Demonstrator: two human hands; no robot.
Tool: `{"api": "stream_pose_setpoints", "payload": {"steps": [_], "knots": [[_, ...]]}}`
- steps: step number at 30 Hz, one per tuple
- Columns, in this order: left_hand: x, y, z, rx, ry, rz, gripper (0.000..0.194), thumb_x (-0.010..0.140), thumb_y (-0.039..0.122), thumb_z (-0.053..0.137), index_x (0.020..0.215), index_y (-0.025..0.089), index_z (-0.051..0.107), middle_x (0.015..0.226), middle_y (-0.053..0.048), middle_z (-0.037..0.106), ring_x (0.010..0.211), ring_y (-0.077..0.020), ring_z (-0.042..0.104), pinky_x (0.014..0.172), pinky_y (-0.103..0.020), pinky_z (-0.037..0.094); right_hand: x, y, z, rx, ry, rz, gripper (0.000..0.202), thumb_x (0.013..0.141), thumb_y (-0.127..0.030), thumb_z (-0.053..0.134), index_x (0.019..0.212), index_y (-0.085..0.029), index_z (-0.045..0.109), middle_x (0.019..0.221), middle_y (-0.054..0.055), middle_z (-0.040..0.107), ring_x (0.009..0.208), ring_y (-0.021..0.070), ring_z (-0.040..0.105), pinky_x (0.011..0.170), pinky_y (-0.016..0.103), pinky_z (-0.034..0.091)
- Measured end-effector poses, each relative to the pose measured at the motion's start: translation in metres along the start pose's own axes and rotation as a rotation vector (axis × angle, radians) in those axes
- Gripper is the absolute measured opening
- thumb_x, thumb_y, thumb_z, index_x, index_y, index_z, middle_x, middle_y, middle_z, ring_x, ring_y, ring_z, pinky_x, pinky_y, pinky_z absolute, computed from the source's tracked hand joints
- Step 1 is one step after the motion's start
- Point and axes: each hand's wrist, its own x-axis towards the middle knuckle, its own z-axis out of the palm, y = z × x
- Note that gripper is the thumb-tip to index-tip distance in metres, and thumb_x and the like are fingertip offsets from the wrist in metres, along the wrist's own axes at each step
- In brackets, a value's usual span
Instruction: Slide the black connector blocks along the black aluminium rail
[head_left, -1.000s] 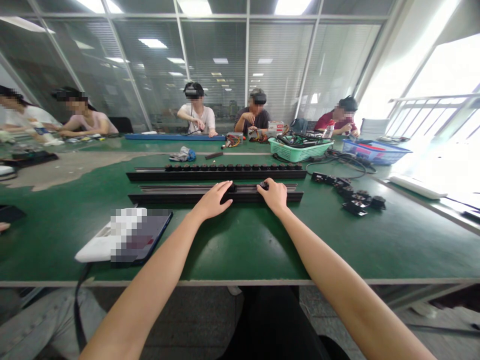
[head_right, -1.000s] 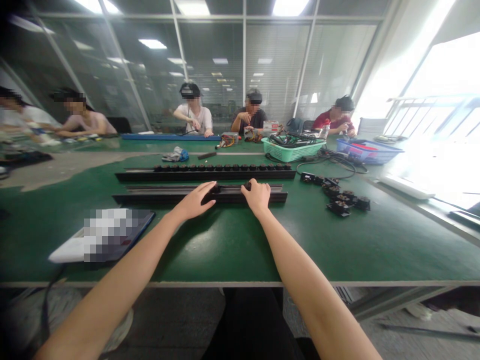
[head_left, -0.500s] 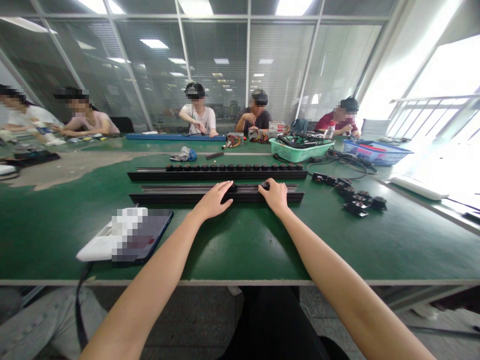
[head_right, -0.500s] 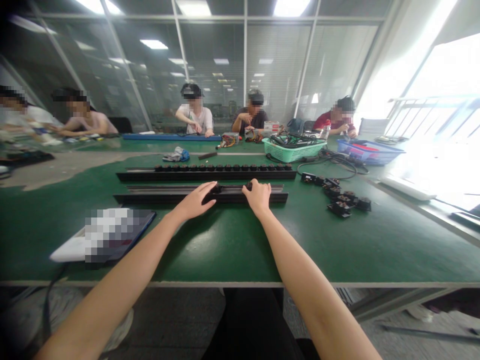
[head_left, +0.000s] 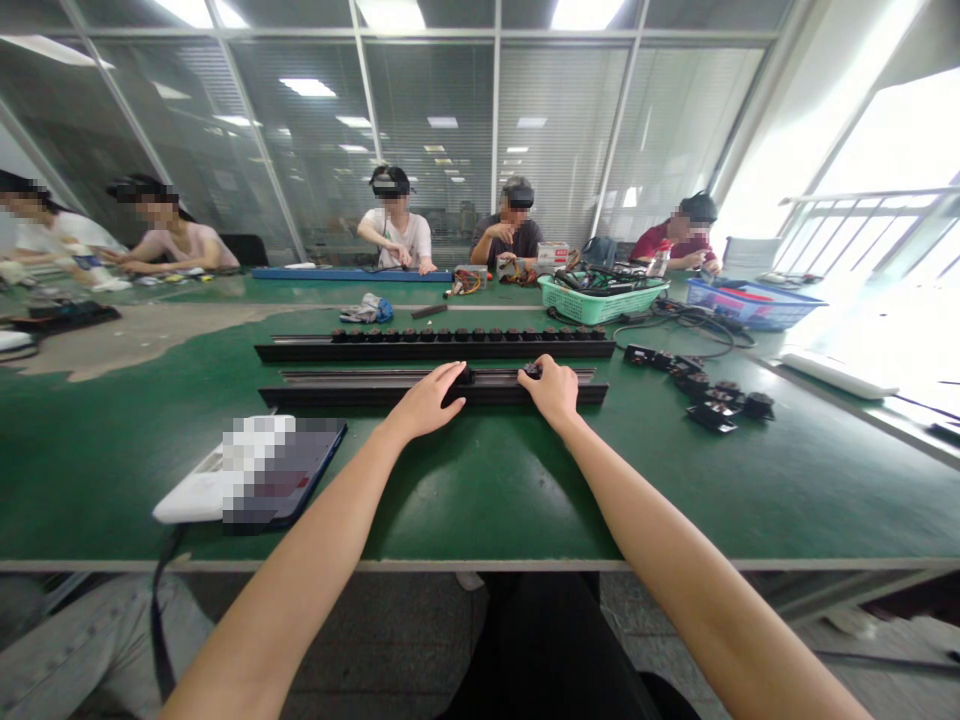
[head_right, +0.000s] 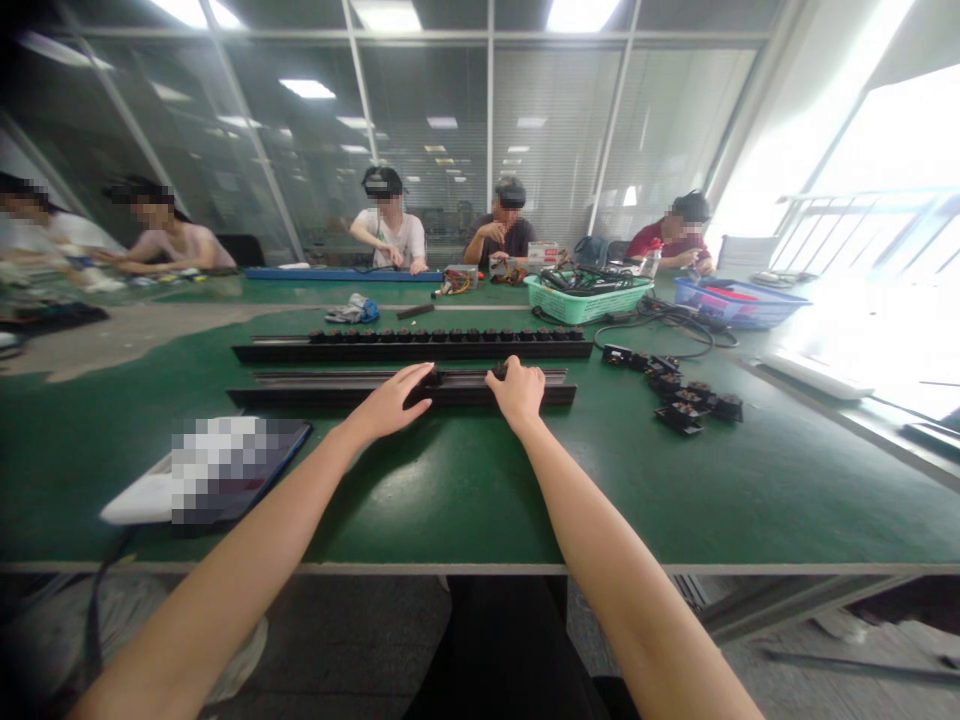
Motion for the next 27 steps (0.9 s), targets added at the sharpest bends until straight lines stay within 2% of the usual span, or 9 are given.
{"api": "stream_pose_setpoints", "payload": {"steps": [10,19,27], "knots": [[-0.0002,0.0027,-0.0021,-0.001,-0.018,-0.025,0.069,0.097,0.045,0.048,0.159,0.015,0.037,0.164,-0.015,0.041,0.149,-0.0292,0.044,0.125,-0.045,0.035,0.0029,0.0025,-0.0005,0.026,-0.019,0.027,0.032,0.094,-0.049,0.059,0.108,-0.020,0.064,0.098,0.011,0.076,0.097,0.0275,0.068,0.094,0.038,0.040],[-0.0001,-0.0002,-0.0002,-0.005,-0.007,-0.017,0.068,0.097,0.045,0.049,0.159,0.019,0.037,0.164,-0.013,0.041,0.149,-0.0292,0.044,0.124,-0.047,0.037,0.0031,0.0050,-0.0004,0.005,0.007,0.005,0.029,0.093,-0.046,0.058,0.107,-0.020,0.064,0.097,0.010,0.076,0.095,0.0265,0.069,0.101,0.040,0.038],[0.0004,-0.0013,0.0007,-0.004,0.000,-0.004,0.068,0.097,0.045,0.049,0.159,0.017,0.038,0.163,-0.013,0.041,0.149,-0.0283,0.043,0.126,-0.045,0.034,0.0049,0.0058,-0.0018,-0.013,-0.012,0.009,0.030,0.092,-0.046,0.058,0.106,-0.019,0.063,0.096,0.011,0.076,0.094,0.0265,0.070,0.105,0.041,0.036]]}}
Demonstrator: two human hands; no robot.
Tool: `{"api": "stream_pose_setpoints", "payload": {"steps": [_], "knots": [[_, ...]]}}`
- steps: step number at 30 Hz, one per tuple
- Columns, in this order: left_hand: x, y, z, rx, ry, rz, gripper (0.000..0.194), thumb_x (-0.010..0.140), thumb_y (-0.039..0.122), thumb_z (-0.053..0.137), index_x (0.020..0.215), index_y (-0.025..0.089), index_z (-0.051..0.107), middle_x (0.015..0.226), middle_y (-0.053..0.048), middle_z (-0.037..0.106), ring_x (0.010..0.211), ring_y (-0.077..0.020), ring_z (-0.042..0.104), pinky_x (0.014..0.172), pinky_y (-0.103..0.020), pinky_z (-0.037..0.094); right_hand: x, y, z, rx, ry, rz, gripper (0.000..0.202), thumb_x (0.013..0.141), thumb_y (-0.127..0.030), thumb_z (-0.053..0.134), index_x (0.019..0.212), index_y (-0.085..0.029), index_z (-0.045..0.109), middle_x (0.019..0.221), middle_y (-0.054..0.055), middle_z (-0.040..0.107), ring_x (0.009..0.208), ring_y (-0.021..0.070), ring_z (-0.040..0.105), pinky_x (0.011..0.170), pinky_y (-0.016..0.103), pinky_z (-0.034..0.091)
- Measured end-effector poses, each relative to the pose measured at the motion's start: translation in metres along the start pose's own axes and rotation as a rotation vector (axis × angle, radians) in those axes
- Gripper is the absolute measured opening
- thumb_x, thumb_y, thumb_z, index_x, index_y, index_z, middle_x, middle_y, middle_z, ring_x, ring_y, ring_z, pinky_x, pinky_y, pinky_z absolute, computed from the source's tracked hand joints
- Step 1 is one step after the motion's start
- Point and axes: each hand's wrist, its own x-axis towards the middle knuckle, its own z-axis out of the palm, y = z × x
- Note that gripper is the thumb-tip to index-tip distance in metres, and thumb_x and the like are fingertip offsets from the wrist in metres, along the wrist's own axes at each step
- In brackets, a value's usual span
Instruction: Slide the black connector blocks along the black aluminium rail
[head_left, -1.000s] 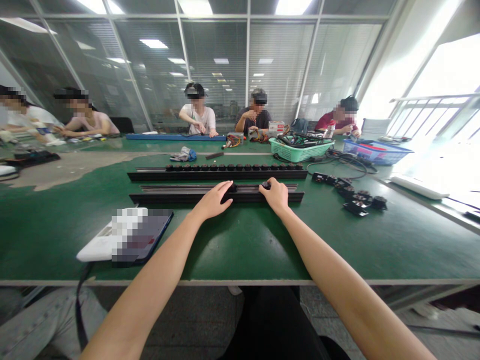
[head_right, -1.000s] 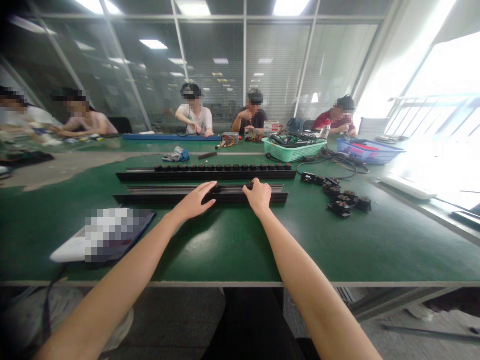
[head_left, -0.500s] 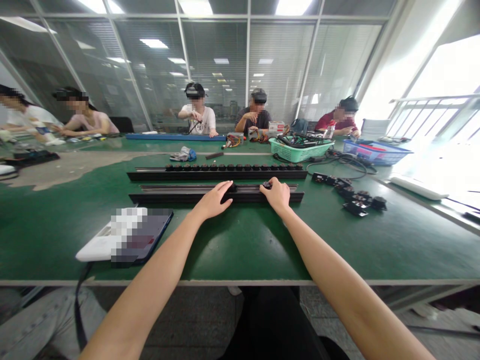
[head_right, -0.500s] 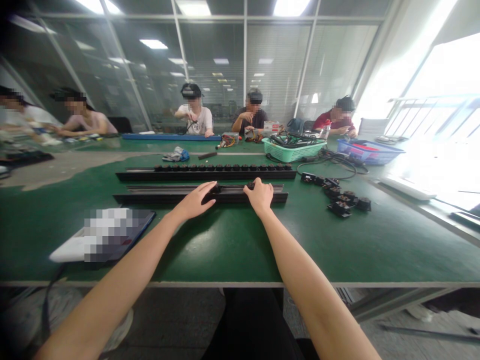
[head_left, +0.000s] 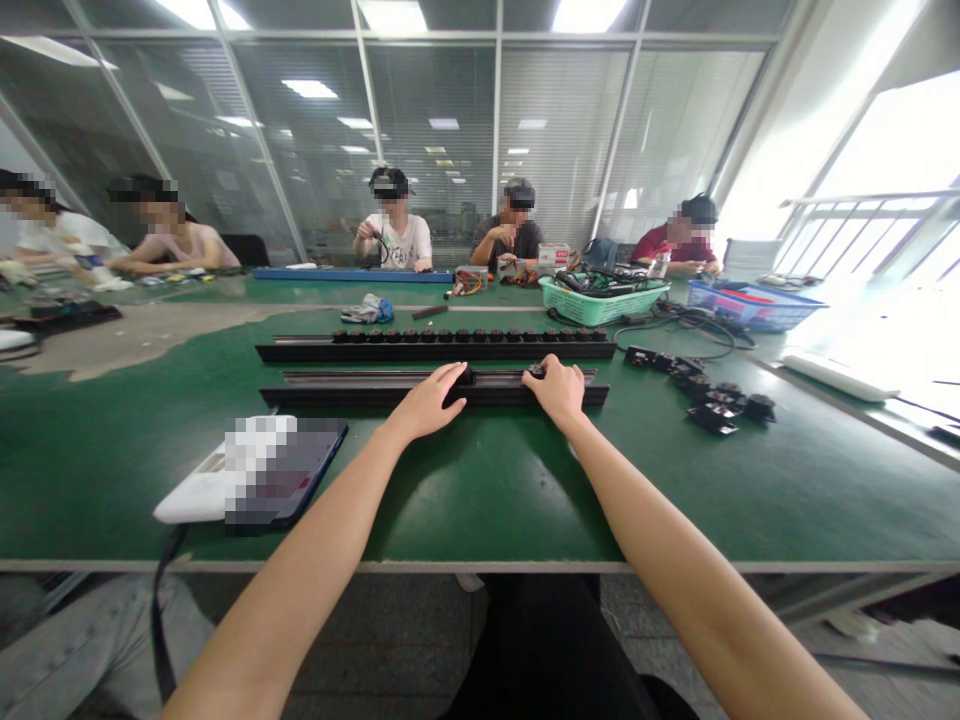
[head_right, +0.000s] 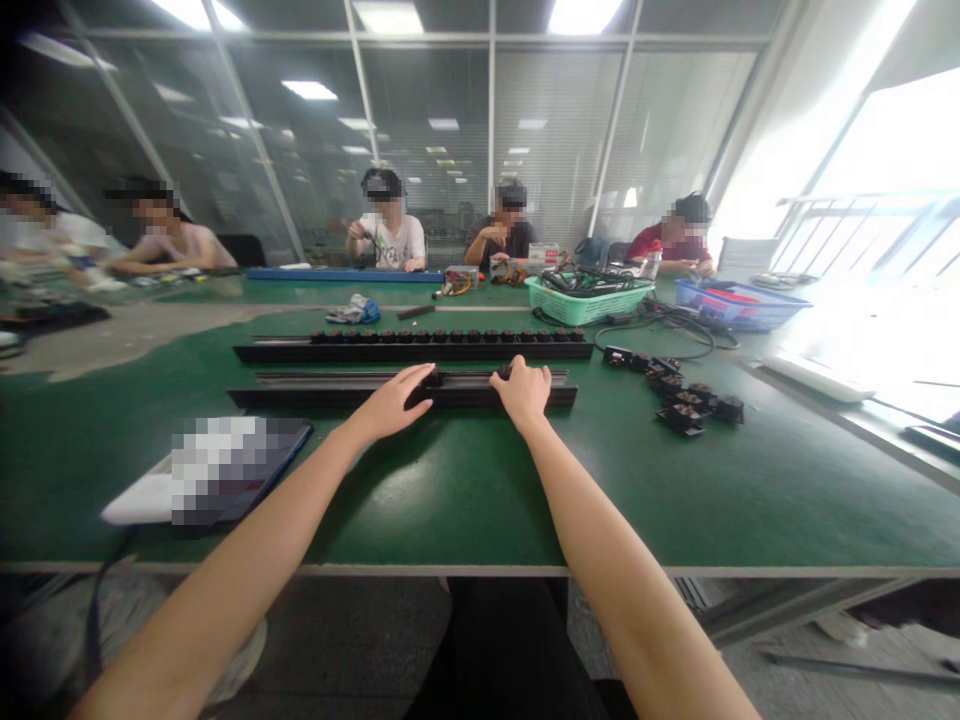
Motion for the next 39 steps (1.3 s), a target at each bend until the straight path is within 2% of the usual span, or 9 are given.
{"api": "stream_pose_setpoints", "payload": {"steps": [6,12,19,23,31,34,37,39], "knots": [[0.0001,-0.0012,0.0006,0.003,0.003,0.006,0.068,0.097,0.044,0.049,0.159,0.017,0.038,0.163,-0.013,0.041,0.149,-0.0282,0.043,0.126,-0.045,0.034,0.0007,-0.0003,-0.0008,0.000,-0.028,0.015,0.032,0.092,-0.046,0.058,0.108,-0.019,0.062,0.100,0.012,0.076,0.100,0.0281,0.069,0.106,0.042,0.035],[0.0000,-0.0005,0.0003,-0.006,0.001,0.003,0.068,0.097,0.044,0.049,0.159,0.018,0.038,0.163,-0.013,0.041,0.149,-0.0286,0.043,0.126,-0.046,0.034,-0.0002,-0.0012,-0.0029,0.011,0.000,0.066,0.036,0.088,-0.048,0.063,0.109,-0.019,0.060,0.114,0.017,0.070,0.110,0.0325,0.063,0.095,0.040,0.042],[-0.0006,-0.0009,0.0000,-0.010,0.006,0.005,0.068,0.097,0.044,0.050,0.159,0.021,0.036,0.164,-0.011,0.041,0.150,-0.0279,0.043,0.126,-0.046,0.033,0.0001,0.0009,-0.0024,0.009,0.028,0.070,0.033,0.087,-0.044,0.061,0.108,-0.018,0.060,0.115,0.017,0.066,0.111,0.0332,0.058,0.097,0.043,0.039],[-0.0009,0.0009,-0.0013,-0.002,-0.005,-0.003,0.068,0.097,0.044,0.049,0.159,0.018,0.037,0.164,-0.013,0.041,0.150,-0.0284,0.042,0.126,-0.046,0.033,0.0006,0.0026,-0.0012,0.000,0.044,0.071,0.034,0.087,-0.043,0.061,0.108,-0.017,0.060,0.115,0.018,0.065,0.111,0.0335,0.057,0.097,0.043,0.039],[-0.0001,0.0012,-0.0009,-0.009,0.000,-0.003,0.068,0.097,0.044,0.049,0.158,0.018,0.038,0.163,-0.013,0.042,0.150,-0.0280,0.043,0.127,-0.046,0.033,-0.0013,0.0016,-0.0039,-0.028,0.033,0.099,0.040,0.087,-0.044,0.061,0.114,-0.015,0.060,0.123,0.023,0.063,0.117,0.0376,0.058,0.101,0.047,0.039],[0.0000,0.0006,-0.0003,-0.011,0.003,-0.002,0.067,0.096,0.044,0.050,0.158,0.020,0.038,0.163,-0.012,0.042,0.150,-0.0277,0.043,0.126,-0.045,0.033,-0.0013,0.0012,-0.0045,-0.054,0.007,0.078,0.039,0.089,-0.045,0.059,0.112,-0.014,0.060,0.114,0.022,0.070,0.115,0.0361,0.062,0.109,0.050,0.033],[-0.0002,0.0003,-0.0001,-0.008,-0.001,-0.005,0.068,0.097,0.044,0.050,0.159,0.020,0.037,0.164,-0.012,0.041,0.149,-0.0279,0.043,0.126,-0.046,0.033,-0.0006,0.0015,-0.0041,-0.077,-0.030,0.046,0.037,0.091,-0.044,0.054,0.110,-0.013,0.059,0.096,0.018,0.075,0.101,0.0323,0.069,0.116,0.052,0.026],[-0.0003,0.0003,-0.0002,-0.007,-0.001,-0.004,0.068,0.097,0.044,0.049,0.159,0.019,0.037,0.164,-0.013,0.041,0.149,-0.0279,0.043,0.126,-0.045,0.033,0.0000,0.0021,-0.0036,-0.090,-0.027,0.036,0.037,0.092,-0.044,0.053,0.110,-0.013,0.060,0.091,0.017,0.076,0.097,0.0311,0.070,0.117,0.051,0.024]]}}
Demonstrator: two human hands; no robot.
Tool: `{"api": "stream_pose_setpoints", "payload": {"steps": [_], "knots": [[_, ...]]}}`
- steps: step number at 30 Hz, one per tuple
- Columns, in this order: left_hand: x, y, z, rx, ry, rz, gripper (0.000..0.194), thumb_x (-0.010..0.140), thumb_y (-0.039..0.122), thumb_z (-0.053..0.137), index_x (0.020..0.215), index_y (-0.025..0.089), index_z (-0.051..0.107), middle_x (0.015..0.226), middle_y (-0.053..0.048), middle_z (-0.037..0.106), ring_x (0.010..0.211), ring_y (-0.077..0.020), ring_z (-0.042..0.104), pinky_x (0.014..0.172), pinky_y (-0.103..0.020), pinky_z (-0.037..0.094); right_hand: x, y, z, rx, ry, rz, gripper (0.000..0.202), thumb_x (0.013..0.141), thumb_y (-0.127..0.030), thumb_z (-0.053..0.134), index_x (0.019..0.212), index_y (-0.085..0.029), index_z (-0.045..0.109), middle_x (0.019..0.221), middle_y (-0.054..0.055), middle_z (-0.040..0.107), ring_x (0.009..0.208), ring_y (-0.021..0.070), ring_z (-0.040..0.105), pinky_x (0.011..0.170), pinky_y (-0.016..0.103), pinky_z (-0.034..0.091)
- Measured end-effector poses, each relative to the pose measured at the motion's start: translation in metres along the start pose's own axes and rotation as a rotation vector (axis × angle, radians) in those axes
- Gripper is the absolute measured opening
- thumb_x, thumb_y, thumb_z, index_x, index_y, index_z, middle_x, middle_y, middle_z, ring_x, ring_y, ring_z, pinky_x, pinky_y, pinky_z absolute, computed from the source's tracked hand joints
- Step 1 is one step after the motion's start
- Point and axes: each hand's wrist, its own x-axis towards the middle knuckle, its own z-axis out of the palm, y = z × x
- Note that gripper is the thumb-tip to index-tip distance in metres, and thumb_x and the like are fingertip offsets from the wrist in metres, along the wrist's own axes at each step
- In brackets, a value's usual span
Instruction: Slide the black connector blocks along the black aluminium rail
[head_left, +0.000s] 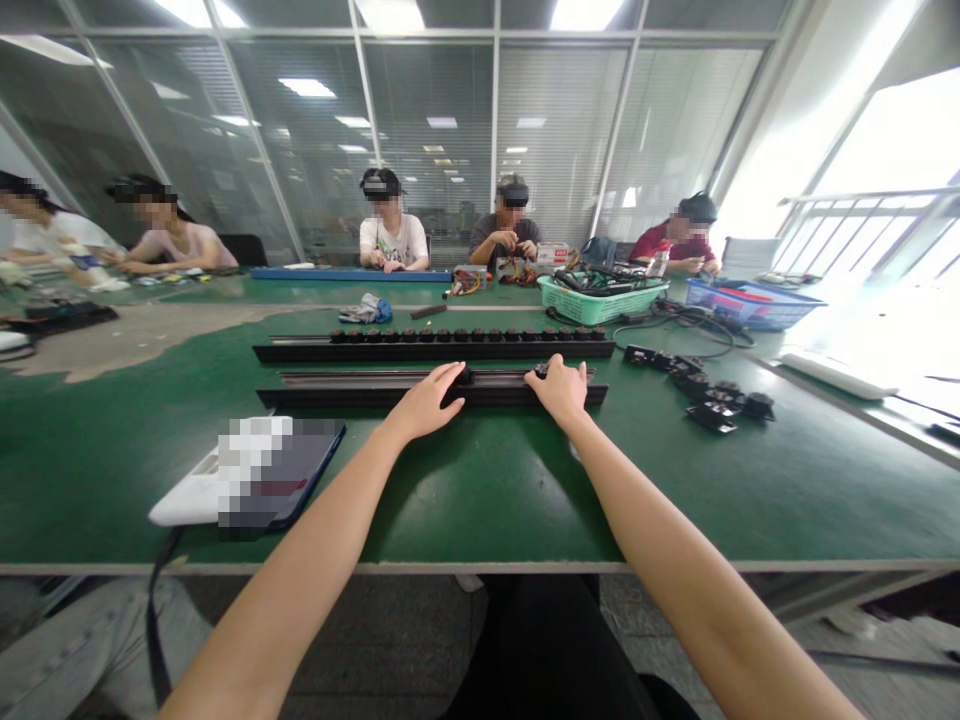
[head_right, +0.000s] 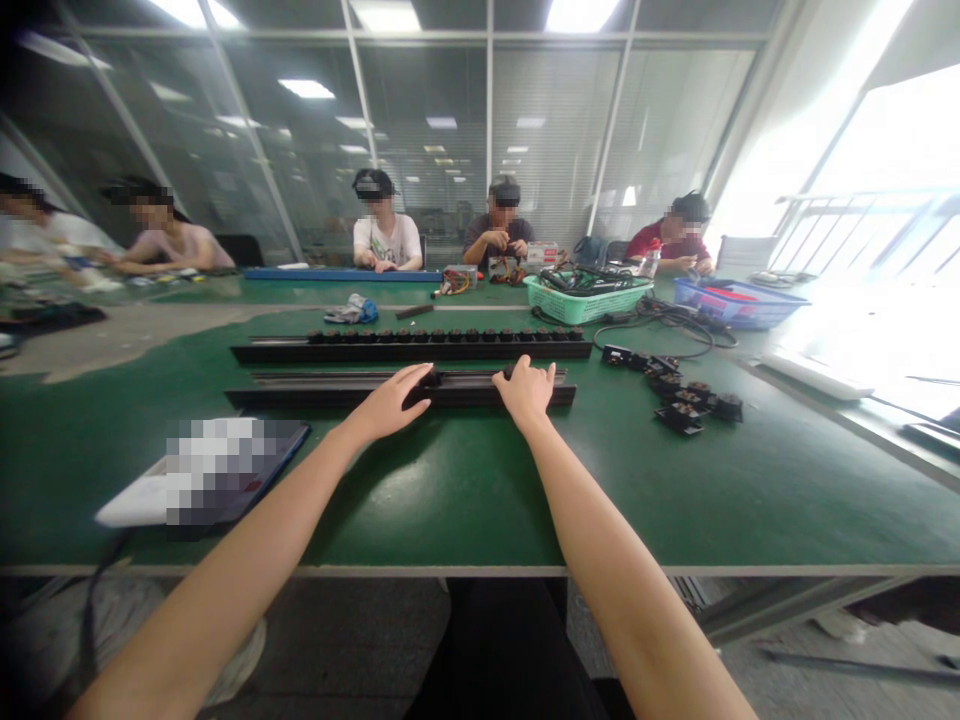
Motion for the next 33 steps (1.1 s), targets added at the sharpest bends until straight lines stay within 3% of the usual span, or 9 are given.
{"api": "stream_pose_setpoints", "payload": {"steps": [15,23,27,33], "knots": [[0.000,0.003,-0.003,-0.006,-0.007,-0.006,0.069,0.096,0.044,0.050,0.158,0.017,0.038,0.163,-0.014,0.041,0.149,-0.0288,0.043,0.127,-0.046,0.033,-0.001,0.000,-0.002,-0.033,0.033,0.052,0.039,0.092,-0.037,0.051,0.114,-0.005,0.059,0.105,0.027,0.074,0.114,0.0380,0.066,0.120,0.053,0.019],[0.000,0.004,-0.003,-0.006,-0.011,-0.007,0.069,0.096,0.044,0.049,0.158,0.015,0.038,0.163,-0.015,0.041,0.150,-0.0281,0.043,0.127,-0.044,0.032,-0.005,-0.002,-0.007,-0.042,-0.001,0.085,0.044,0.094,-0.032,0.048,0.129,-0.005,0.048,0.110,0.023,0.074,0.117,0.0360,0.064,0.118,0.057,0.019],[0.000,0.003,-0.002,-0.010,-0.005,-0.004,0.068,0.096,0.045,0.049,0.158,0.018,0.038,0.164,-0.013,0.041,0.149,-0.0279,0.044,0.127,-0.044,0.032,-0.005,-0.003,-0.009,-0.050,-0.016,0.092,0.041,0.093,-0.031,0.048,0.126,-0.007,0.050,0.109,0.021,0.074,0.116,0.0351,0.066,0.118,0.055,0.019],[0.000,0.002,-0.002,0.003,-0.014,-0.003,0.070,0.096,0.045,0.049,0.158,0.013,0.038,0.163,-0.015,0.041,0.149,-0.0287,0.043,0.127,-0.044,0.032,-0.005,-0.004,-0.010,-0.072,-0.014,0.074,0.038,0.094,-0.030,0.046,0.123,-0.008,0.051,0.104,0.021,0.075,0.113,0.0341,0.067,0.118,0.053,0.018]]}}
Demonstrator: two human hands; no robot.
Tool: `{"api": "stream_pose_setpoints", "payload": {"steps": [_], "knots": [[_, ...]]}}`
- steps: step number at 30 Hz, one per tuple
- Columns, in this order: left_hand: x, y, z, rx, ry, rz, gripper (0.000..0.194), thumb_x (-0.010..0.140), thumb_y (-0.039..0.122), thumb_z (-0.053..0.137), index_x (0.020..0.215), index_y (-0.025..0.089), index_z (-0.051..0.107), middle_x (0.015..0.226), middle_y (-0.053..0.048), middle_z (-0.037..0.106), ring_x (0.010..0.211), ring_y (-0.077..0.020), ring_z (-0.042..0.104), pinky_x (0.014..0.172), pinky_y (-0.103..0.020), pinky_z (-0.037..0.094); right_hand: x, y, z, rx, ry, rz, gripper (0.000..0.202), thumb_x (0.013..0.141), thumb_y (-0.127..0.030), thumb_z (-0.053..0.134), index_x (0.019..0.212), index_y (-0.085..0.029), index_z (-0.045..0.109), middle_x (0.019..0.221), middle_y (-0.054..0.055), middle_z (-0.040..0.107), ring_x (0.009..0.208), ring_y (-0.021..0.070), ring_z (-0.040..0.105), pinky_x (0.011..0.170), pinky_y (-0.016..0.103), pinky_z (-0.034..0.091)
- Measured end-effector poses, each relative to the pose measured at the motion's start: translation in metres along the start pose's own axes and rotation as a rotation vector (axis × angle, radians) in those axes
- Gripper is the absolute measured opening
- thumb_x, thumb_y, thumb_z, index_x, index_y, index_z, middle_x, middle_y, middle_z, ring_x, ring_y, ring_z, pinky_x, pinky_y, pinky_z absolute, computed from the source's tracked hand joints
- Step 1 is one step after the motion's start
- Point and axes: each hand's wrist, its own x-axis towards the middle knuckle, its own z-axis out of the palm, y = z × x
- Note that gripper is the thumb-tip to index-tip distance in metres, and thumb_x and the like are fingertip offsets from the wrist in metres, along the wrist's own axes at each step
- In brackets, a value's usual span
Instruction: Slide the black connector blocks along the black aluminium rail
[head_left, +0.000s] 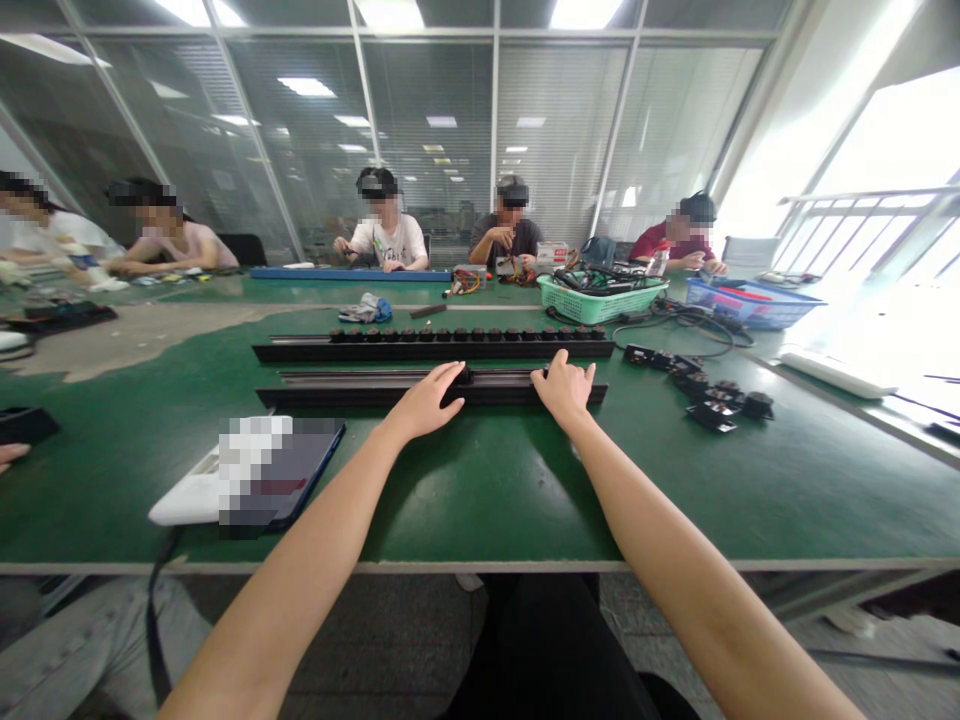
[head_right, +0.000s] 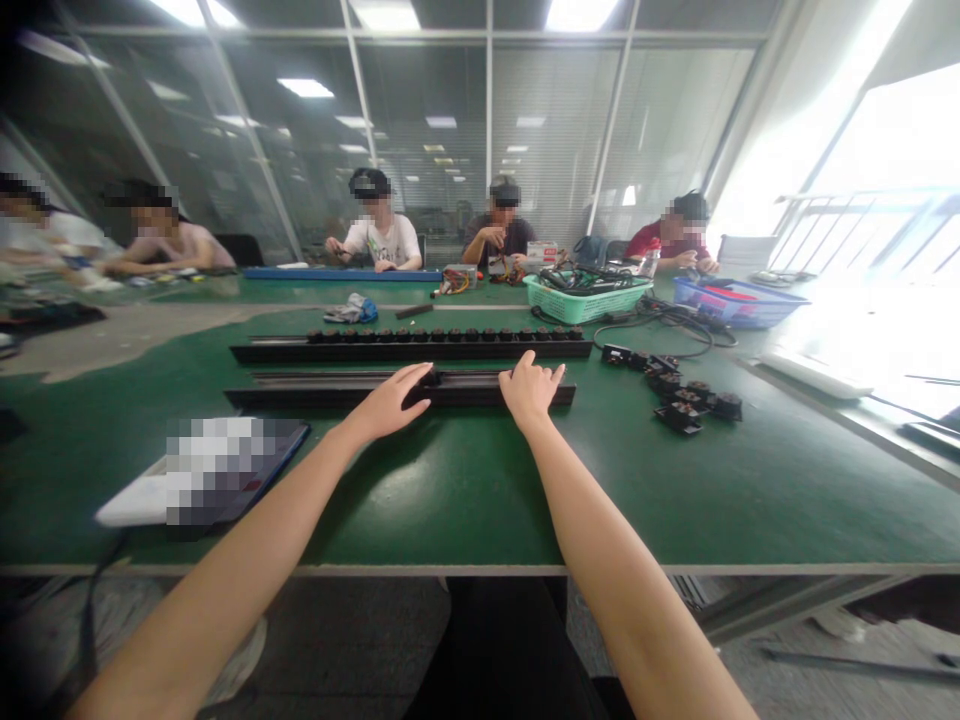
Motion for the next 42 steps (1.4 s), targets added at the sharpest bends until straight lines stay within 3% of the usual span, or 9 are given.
{"api": "stream_pose_setpoints", "payload": {"steps": [28,42], "knots": [[0.000,0.000,0.000,-0.006,0.002,0.006,0.070,0.096,0.044,0.049,0.158,0.012,0.039,0.163,-0.016,0.042,0.149,-0.0293,0.043,0.127,-0.045,0.032,0.010,0.013,0.002,0.016,-0.010,0.021,0.043,0.093,-0.038,0.048,0.123,-0.007,0.053,0.105,0.021,0.075,0.109,0.0331,0.069,0.120,0.052,0.018],[0.000,0.001,-0.001,-0.014,0.004,0.002,0.069,0.096,0.045,0.050,0.159,0.019,0.038,0.164,-0.013,0.041,0.150,-0.0284,0.043,0.127,-0.047,0.032,0.012,0.017,0.004,-0.004,0.011,0.005,0.043,0.093,-0.041,0.048,0.120,-0.007,0.055,0.102,0.020,0.075,0.106,0.0315,0.069,0.120,0.050,0.017]]}}
